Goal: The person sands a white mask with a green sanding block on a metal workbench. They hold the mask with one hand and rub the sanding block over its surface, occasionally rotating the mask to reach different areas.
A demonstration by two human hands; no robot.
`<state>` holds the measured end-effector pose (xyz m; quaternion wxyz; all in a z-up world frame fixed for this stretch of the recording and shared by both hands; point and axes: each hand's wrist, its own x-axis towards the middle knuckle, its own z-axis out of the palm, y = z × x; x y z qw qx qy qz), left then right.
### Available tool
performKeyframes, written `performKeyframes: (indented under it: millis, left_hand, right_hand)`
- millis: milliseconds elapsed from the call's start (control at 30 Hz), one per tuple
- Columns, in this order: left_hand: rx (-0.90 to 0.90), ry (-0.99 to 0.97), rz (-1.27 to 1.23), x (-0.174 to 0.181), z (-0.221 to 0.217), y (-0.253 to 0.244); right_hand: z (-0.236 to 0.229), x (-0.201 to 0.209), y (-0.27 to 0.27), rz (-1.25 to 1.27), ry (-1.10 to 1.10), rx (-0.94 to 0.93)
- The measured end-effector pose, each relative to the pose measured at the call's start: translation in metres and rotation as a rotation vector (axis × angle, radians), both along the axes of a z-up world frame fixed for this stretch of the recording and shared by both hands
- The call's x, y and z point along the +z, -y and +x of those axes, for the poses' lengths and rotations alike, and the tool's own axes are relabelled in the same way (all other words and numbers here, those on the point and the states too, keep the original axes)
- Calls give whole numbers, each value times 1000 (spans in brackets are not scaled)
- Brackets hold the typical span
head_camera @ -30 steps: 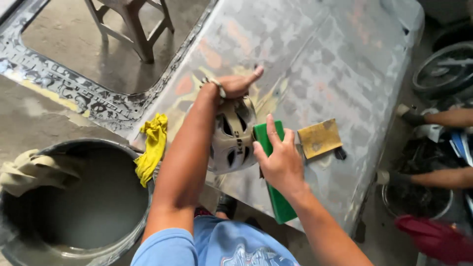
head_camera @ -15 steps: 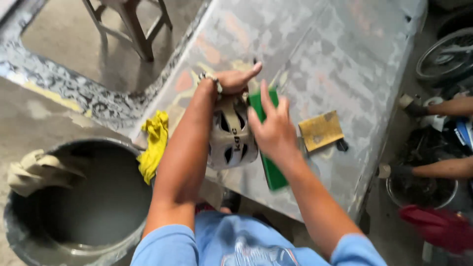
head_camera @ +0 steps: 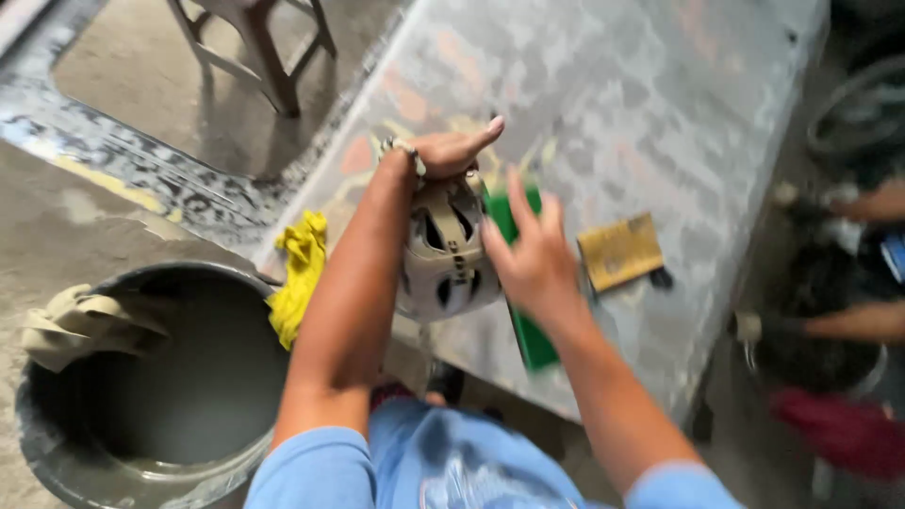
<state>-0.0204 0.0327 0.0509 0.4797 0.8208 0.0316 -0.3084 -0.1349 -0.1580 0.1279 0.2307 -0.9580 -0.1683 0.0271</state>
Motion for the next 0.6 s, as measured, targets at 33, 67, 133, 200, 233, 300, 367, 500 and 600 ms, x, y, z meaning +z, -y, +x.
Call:
performKeyframes:
  millis: [33,67,133,200,233,300,367,500,600]
  left_hand:
    - [-25,-25,-12,-9,-7,5]
    - [-11,-64,-129,-11,0,5]
    - [1,-96,-236,-11,10,-4]
    - [27,-48,-32,-14,13,-11]
    - [30,-45,-35,-9,14,-11]
    - [163,-127,-169,-1,7,-12]
    - [102,-69,-81,2,8,-3]
    - [-78,-36,139,39,-5,-14]
    - [-58,-33,-48,38,-12,-19]
  right_hand:
    - [-8,2,4,-12,-25,-25]
    - [-2,3,5,-4,-9,-35]
    - [-11,-1,12,13,16,-44]
    - [-41,-17,33,51,-28,-9]
    - [-48,-22,48,48,-25,-6]
    - [-72,-35,75,5,-121,-9]
    - [-67,-42,100,104,-128,-4]
    - [-66,-47,110,457,-285,70]
    - [-63,-43,106,383,-184,131]
